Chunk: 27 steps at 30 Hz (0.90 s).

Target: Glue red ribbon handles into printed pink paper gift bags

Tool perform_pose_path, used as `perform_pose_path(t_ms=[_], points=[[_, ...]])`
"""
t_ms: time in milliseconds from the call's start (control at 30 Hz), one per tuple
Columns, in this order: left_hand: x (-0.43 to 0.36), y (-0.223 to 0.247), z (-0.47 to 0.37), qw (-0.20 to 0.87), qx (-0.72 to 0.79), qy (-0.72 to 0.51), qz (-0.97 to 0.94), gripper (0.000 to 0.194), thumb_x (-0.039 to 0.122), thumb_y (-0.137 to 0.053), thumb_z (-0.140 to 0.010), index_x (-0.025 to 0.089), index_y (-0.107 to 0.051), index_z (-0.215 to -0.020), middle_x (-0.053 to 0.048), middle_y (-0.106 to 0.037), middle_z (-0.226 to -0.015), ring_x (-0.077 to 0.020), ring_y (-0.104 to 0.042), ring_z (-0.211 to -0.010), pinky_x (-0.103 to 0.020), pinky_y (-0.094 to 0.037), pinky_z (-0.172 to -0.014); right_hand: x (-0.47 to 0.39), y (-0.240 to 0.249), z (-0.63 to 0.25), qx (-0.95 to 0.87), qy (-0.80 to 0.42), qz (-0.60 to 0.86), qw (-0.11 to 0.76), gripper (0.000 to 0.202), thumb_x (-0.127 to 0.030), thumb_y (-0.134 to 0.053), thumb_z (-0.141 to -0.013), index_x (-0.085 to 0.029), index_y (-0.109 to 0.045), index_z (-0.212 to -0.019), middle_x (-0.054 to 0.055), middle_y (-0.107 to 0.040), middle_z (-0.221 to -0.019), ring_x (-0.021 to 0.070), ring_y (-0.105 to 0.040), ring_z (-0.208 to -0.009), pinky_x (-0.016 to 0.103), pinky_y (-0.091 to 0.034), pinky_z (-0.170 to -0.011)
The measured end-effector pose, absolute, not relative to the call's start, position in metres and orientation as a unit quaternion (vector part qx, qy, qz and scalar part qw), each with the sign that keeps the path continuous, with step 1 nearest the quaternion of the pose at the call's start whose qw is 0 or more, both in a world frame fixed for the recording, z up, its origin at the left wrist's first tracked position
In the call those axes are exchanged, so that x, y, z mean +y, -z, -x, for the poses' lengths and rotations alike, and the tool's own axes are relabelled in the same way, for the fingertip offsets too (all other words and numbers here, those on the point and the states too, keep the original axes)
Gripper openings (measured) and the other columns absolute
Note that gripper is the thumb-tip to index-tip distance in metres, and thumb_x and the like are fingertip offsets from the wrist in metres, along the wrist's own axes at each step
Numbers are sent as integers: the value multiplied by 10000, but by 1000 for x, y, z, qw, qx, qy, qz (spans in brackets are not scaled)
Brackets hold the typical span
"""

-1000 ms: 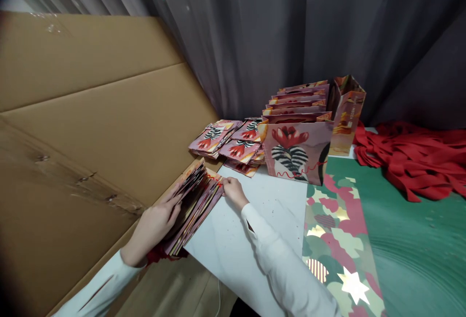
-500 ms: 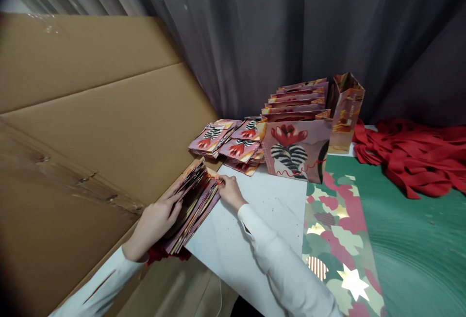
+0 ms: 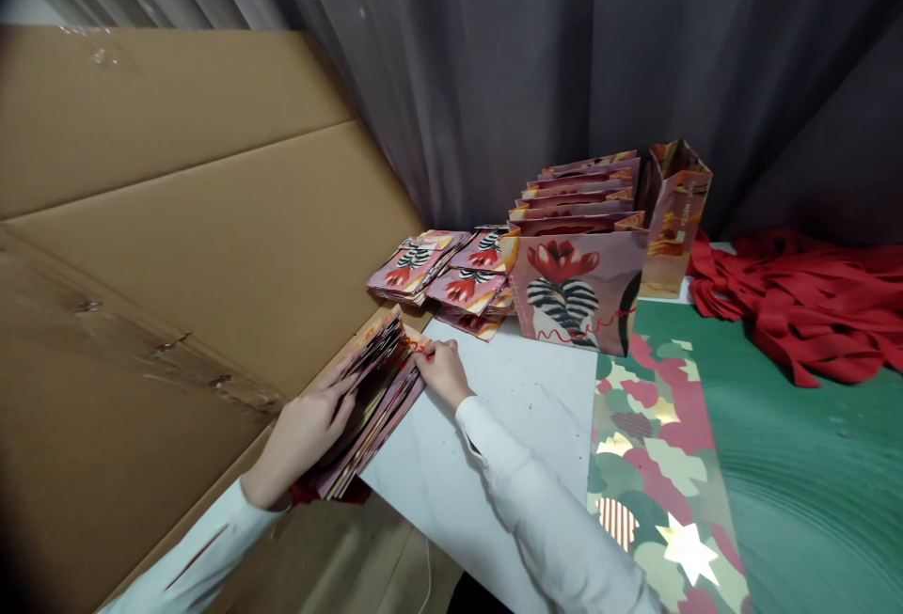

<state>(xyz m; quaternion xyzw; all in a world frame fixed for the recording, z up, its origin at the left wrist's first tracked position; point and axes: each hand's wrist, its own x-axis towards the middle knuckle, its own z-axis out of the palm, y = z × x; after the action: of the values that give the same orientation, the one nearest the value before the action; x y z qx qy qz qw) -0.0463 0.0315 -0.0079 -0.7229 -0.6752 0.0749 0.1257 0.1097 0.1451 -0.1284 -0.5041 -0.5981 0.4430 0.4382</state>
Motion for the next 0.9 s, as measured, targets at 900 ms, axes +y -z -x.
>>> perform_pose_path(t_ms=[900], points=[[32, 14, 31, 117, -672, -50, 730, 498, 357, -213, -988, 221, -679, -1095, -98, -615, -1311, -213, -710, -893, -338, -535, -838, 156, 130, -113, -549, -498, 485, 463, 363, -450, -440, -960, -186, -645, -817, 56, -675, -915, 204, -586, -955, 381, -419, -924]])
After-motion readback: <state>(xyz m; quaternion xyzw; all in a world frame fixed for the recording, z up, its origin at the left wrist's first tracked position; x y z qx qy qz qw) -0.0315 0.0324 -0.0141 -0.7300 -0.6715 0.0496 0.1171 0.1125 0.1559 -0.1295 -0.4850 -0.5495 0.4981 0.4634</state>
